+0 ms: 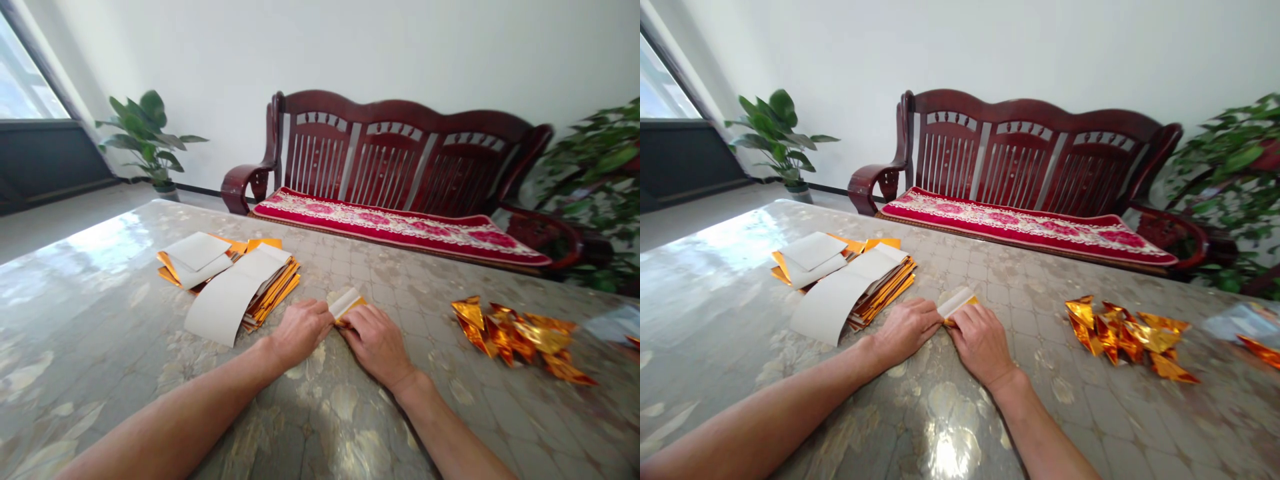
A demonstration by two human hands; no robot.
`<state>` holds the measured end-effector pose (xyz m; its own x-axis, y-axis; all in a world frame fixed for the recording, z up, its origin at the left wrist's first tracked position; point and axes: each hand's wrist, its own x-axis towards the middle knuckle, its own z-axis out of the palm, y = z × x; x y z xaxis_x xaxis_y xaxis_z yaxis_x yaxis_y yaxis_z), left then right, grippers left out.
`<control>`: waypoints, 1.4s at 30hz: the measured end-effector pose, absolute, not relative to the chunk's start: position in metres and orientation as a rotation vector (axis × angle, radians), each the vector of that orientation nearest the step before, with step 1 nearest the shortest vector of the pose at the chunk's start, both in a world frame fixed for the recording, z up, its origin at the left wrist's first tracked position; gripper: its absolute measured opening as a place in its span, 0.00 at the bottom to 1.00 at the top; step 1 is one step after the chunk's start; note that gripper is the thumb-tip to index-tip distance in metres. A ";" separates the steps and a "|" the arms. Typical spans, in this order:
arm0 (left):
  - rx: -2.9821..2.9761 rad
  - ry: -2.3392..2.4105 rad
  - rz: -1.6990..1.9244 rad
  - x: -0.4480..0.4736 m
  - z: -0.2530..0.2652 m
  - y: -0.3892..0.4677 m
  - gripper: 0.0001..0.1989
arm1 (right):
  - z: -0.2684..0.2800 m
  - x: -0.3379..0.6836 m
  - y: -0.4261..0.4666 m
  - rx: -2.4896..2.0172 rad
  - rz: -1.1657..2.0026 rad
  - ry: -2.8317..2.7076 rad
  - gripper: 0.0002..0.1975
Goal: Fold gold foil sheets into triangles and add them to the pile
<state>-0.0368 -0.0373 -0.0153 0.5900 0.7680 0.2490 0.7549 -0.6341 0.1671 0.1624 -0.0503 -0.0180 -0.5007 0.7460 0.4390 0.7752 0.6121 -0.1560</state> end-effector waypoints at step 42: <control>2.378 1.345 0.657 -0.046 -0.019 -0.033 0.11 | -0.024 0.165 -0.037 -1.354 0.211 -2.224 0.12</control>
